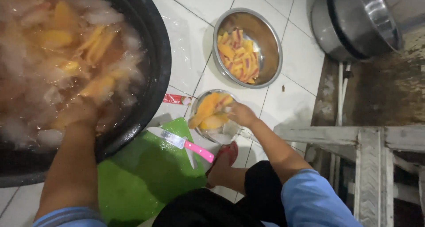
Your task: Slicing fruit pieces on a cutting board after retrieving them from a large basin of ice water using a skimmer and hands.
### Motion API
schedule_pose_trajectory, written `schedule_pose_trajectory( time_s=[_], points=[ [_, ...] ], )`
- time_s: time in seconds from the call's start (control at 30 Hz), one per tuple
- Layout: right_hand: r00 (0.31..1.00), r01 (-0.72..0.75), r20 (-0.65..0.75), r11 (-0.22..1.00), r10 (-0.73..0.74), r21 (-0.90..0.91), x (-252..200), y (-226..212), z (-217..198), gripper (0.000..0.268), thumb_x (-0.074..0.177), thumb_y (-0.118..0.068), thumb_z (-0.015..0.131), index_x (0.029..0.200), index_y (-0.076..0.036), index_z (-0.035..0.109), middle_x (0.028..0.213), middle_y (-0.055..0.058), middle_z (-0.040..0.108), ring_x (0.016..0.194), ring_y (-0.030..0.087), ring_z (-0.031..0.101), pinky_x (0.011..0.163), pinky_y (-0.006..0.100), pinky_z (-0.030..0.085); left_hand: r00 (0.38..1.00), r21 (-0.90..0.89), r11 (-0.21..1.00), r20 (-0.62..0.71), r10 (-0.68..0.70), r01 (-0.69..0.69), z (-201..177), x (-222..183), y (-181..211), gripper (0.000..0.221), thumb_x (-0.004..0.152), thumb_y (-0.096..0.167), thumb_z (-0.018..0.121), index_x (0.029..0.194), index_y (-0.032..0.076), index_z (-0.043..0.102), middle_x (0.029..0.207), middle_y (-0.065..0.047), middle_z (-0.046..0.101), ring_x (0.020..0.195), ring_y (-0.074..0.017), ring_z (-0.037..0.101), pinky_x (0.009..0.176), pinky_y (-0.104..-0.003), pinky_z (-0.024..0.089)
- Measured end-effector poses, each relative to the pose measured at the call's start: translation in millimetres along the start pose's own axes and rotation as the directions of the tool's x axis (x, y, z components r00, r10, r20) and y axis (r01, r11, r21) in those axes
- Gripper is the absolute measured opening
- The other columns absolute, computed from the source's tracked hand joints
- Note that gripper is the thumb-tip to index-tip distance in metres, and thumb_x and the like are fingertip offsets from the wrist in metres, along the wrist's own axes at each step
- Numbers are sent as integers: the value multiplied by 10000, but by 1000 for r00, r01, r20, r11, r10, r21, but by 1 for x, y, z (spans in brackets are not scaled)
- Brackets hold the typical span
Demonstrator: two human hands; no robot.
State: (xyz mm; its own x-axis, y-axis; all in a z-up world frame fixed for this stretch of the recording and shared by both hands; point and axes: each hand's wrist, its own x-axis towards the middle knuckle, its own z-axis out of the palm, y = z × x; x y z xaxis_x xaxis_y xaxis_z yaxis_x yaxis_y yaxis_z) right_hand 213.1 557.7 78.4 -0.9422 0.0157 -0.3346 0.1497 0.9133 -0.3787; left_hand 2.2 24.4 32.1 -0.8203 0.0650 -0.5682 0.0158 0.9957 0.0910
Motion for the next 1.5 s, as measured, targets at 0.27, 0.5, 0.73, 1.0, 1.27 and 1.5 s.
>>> schedule_pose_trajectory(
  time_s=[0.27, 0.5, 0.73, 1.0, 1.27, 1.5],
  points=[
    [928, 254, 267, 965, -262, 65, -73, -274, -52, 257, 873, -211, 542, 1080, -72, 607, 1242, 138, 551, 1103, 293, 556, 946, 410, 487, 991, 84, 989, 70, 113, -118, 10, -13, -27, 419, 792, 192, 546, 1199, 122, 621, 1221, -188, 575, 1116, -331, 588, 915, -394, 480],
    [918, 157, 388, 975, -84, -159, -125, -294, -43, 737, 831, -265, 636, 1437, -126, 241, 1441, 182, 290, 1339, 354, 238, 1090, 498, 200, 935, -115, 991, 341, 100, -64, -77, -104, -23, 562, 725, 442, 709, 1056, -13, 719, 1202, -221, 616, 1055, -375, 614, 910, -409, 446],
    [927, 57, 376, 990, -5, -126, -126, -281, -25, 599, 817, -316, 665, 1326, -87, 447, 1410, 161, 344, 1276, 341, 337, 1063, 488, 248, 944, 52, 951, -122, 308, -304, -31, -29, -34, 690, 659, 602, 646, 1185, 159, 591, 1316, -164, 499, 1115, -417, 528, 929, -479, 451],
    [936, 236, 266, 972, -229, 7, -98, -283, -31, 548, 805, -274, 673, 1260, -21, 500, 1290, 211, 464, 1184, 360, 442, 1015, 492, 334, 955, 300, 908, 27, 296, -290, 9, 30, 31, 913, 659, 633, 585, 1425, 265, 251, 1485, -29, 293, 1394, -249, 213, 1102, -451, 148],
    [937, 345, 81, 935, -339, -82, -94, -254, 11, 512, 760, -354, 682, 1161, -64, 552, 1147, 140, 534, 1105, 335, 521, 880, 434, 427, 864, 550, 727, -19, 504, -412, 63, 54, 2, 879, 700, 380, 502, 1464, 248, 88, 1406, -19, 381, 1243, -276, 403, 990, -573, 292],
    [914, 351, 223, 936, -340, -10, -99, -263, -3, 518, 805, -275, 664, 1245, -48, 514, 1239, 185, 515, 1160, 376, 466, 929, 512, 390, 813, 594, 618, 108, 573, -514, 8, -25, -39, 586, 810, 312, 472, 1370, 359, 305, 1365, 40, 434, 1210, -378, 491, 883, -472, 511]
  ],
)
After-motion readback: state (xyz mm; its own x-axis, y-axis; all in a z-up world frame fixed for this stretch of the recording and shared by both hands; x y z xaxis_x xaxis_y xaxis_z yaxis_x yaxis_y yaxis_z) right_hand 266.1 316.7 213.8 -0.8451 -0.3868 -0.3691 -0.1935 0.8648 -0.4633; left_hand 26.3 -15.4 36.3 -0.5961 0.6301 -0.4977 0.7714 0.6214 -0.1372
